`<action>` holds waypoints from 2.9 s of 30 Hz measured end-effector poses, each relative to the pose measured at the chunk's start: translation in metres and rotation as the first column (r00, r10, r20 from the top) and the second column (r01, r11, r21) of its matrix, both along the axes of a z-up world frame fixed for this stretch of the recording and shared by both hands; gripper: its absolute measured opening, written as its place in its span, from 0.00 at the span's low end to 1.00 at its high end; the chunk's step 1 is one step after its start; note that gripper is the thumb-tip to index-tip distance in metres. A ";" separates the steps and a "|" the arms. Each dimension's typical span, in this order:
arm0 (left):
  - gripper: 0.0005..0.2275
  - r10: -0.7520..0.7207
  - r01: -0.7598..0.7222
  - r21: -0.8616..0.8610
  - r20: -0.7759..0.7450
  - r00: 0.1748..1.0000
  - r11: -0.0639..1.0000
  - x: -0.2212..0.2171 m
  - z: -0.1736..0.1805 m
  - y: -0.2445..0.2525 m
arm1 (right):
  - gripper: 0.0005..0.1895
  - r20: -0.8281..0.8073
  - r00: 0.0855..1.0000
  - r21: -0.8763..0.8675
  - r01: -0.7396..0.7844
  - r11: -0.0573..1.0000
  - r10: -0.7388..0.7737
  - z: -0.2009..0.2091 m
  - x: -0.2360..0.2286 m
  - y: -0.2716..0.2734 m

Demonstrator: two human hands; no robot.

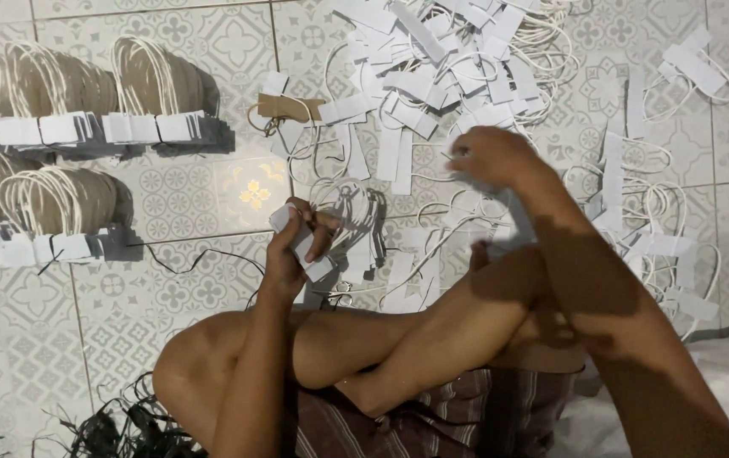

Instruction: The person is picking up individual paper tags with attached strings from a pile on the floor and organizing them into neat bundles.

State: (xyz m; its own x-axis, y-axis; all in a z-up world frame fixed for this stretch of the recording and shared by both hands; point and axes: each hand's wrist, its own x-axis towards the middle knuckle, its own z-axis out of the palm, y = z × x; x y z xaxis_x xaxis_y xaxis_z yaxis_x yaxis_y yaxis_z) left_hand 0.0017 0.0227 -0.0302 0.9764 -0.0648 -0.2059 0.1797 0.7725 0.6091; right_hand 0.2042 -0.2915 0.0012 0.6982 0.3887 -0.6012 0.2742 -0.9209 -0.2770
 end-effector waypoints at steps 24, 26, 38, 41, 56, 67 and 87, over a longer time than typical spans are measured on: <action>0.12 0.036 -0.030 0.108 -0.052 0.998 0.994 0.000 -0.012 -0.001 | 0.06 0.595 0.786 0.475 -0.176 0.862 -0.168 0.022 -0.018 0.009; 0.11 0.052 -0.046 0.142 -0.043 0.998 0.989 0.001 -0.008 -0.003 | 0.05 0.456 0.828 0.672 -0.080 0.736 -0.326 0.040 -0.042 0.029; 0.19 0.071 -0.074 0.186 0.022 0.997 0.980 0.004 -0.002 -0.007 | 0.07 -0.228 0.748 0.831 0.483 0.276 -0.623 0.036 -0.051 0.046; 0.20 0.065 -0.064 0.179 0.002 0.998 0.982 0.004 -0.003 -0.005 | 0.09 -0.381 0.703 0.767 0.603 0.219 -0.600 0.050 -0.036 0.040; 0.30 0.102 -0.077 0.371 -0.048 0.994 0.925 -0.010 -0.014 -0.006 | 0.14 -0.549 0.819 0.724 0.565 0.396 -0.165 0.026 -0.057 0.073; 0.30 0.244 -0.198 0.595 0.003 0.970 0.779 0.002 0.047 -0.011 | 0.12 -0.668 0.729 0.702 0.550 0.451 0.151 0.017 -0.069 0.078; 0.25 0.000 -0.014 -0.068 -0.202 0.979 0.998 -0.029 -0.038 -0.003 | 0.14 -0.636 0.762 0.556 0.563 0.611 -0.123 0.009 -0.071 0.099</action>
State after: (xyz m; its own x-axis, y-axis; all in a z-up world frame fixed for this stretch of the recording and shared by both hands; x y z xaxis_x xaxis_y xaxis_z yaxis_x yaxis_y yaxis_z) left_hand -0.0271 0.0192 -0.0686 0.9156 -0.0786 -0.3942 0.2877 0.8130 0.5062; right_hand 0.1329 -0.1930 0.0100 0.5583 0.6214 -0.5496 -0.3986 -0.3800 -0.8347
